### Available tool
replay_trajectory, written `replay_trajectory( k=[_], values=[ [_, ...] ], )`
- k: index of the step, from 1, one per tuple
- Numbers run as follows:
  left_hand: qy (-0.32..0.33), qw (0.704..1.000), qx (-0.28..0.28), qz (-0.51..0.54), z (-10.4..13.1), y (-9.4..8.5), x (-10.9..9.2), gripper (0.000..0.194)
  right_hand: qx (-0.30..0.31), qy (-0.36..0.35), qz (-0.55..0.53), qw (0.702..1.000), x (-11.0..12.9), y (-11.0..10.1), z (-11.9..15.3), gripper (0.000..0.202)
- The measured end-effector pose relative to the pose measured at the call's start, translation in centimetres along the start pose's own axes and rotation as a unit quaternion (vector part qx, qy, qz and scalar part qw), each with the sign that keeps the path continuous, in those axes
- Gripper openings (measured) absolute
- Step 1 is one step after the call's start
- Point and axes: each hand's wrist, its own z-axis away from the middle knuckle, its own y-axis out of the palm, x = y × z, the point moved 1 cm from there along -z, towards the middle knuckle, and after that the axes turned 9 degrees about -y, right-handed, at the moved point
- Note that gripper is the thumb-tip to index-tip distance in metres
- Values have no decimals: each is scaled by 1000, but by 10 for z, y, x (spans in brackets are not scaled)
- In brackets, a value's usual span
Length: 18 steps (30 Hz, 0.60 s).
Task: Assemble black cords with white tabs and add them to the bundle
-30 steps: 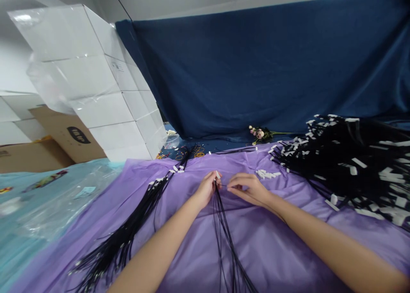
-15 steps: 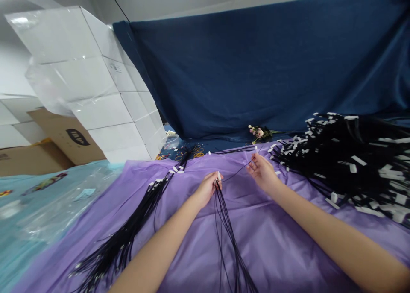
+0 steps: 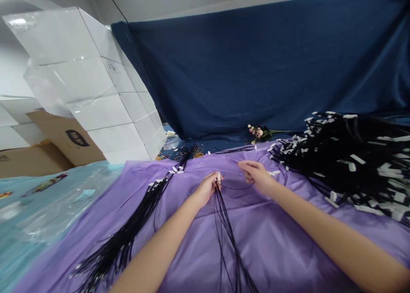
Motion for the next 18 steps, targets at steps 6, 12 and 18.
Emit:
replay_trajectory(
  k=[6,12,18],
  values=[
    [-2,1000,2,6,1,1,0,28,101,-139,214,962,0,10,7,26],
    [-6,1000,14,-3,3,3,-3,26,127,-181,263,939,-3,10,8,26],
    [-12,999,27,-14,4,4,-5,26,127,-194,260,937,-6,10,10,24]
  ],
)
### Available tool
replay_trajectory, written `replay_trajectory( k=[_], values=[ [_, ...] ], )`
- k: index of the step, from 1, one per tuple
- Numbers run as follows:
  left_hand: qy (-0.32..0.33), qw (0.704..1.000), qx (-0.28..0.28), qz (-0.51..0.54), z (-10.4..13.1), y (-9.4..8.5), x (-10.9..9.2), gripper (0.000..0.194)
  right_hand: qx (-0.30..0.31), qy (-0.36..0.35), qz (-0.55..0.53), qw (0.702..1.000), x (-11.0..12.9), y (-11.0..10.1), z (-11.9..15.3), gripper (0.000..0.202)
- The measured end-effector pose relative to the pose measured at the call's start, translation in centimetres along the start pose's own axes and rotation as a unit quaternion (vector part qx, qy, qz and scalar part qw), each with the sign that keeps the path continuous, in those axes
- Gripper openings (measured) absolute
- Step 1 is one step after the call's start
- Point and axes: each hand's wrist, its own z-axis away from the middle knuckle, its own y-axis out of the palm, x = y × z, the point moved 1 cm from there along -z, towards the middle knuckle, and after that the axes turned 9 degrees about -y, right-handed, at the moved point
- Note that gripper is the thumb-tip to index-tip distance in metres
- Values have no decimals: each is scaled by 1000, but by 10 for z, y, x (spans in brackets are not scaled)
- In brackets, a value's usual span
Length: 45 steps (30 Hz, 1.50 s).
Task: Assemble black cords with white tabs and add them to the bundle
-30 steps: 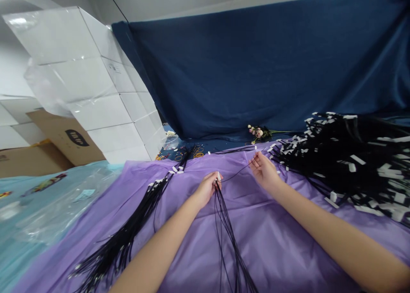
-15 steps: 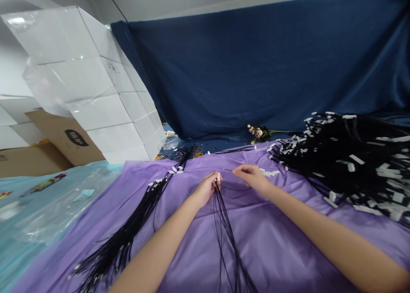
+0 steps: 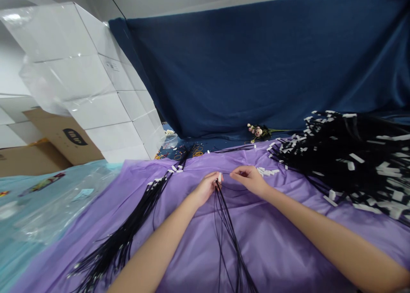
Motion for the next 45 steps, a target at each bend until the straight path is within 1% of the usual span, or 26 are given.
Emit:
replay_trajectory(
  k=[5,15,22,29,32,38,45],
  values=[
    [1,1000,8,-7,0,0,0,26,2,-5,5,1000,0,-1,0,22],
    [4,1000,15,-12,-1,-2,2,28,27,-17,34,999,-3,0,2,21],
    [8,999,0,-42,0,1,1,31,13,-17,47,999,-1,0,2,21],
    [43,993,-9,-112,5,7,-1,35,-10,14,13,1000,-1,3,2,24],
    [52,991,-18,-124,7,9,-1,35,-7,18,12,1000,-2,4,3,24],
    [56,989,-27,-133,8,10,-2,35,0,7,21,1000,2,6,4,22],
    [57,988,-27,-144,9,11,-3,35,-9,-9,42,999,5,8,6,22]
  ],
)
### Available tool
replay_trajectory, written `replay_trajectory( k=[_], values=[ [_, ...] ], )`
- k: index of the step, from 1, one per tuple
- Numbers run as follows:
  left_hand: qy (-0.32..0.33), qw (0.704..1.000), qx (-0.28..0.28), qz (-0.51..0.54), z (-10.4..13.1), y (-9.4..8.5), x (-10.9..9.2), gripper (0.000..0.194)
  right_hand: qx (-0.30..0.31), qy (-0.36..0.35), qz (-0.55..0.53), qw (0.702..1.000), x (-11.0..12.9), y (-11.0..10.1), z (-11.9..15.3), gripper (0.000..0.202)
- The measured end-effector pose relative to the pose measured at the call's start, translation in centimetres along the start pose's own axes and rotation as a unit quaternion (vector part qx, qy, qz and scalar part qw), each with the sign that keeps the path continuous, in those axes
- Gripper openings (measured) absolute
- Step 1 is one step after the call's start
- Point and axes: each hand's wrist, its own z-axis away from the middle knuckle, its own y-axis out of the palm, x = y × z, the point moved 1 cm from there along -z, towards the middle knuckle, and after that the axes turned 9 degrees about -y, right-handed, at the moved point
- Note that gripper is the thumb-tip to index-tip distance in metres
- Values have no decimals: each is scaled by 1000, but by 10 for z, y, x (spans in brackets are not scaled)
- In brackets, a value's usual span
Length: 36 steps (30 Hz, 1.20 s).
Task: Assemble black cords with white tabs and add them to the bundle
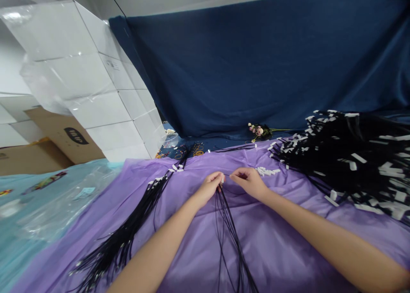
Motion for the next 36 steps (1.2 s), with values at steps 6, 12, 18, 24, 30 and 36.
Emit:
replay_trajectory(
  k=[6,12,18,24,30,36],
  values=[
    [2,1000,5,-7,0,0,0,35,3,5,-5,1000,-5,1,1,21],
    [5,1000,7,-2,-3,-1,3,35,7,-5,2,1000,-3,2,1,21],
    [-30,998,-5,53,-9,-3,11,38,-6,4,33,999,-3,3,0,21],
    [-40,995,10,90,-12,-6,13,37,-10,3,68,998,-9,2,0,20],
    [-52,992,5,115,-13,-8,14,30,-41,-143,222,964,0,-3,3,22],
    [-24,990,18,134,-13,-8,15,27,76,-348,348,867,18,4,7,22]
  ],
)
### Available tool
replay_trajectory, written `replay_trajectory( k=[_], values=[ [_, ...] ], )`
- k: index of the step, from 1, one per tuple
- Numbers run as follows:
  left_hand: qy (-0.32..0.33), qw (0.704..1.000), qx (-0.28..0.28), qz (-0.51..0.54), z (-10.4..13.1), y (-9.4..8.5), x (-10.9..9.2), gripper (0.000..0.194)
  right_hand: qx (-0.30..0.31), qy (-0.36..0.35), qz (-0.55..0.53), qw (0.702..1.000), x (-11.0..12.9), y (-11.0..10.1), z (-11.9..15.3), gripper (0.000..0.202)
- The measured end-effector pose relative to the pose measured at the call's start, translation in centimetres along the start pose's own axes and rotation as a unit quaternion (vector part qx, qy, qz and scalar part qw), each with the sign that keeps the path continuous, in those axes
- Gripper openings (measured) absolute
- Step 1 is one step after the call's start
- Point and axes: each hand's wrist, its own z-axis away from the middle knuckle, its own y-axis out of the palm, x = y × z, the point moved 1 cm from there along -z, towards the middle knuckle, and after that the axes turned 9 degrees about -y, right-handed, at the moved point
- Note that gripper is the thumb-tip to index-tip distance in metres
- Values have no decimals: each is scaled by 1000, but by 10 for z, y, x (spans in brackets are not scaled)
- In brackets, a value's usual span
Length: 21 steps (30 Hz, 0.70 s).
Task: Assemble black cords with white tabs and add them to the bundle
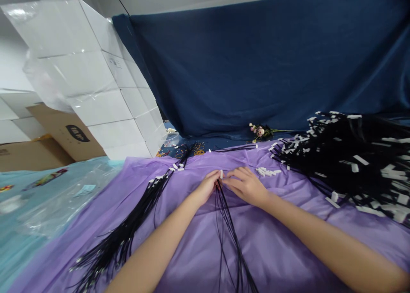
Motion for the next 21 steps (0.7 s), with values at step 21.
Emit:
replay_trajectory(
  k=[21],
  values=[
    [-12,1000,1,-10,5,5,-5,28,14,-94,38,995,2,15,0,17]
  ],
)
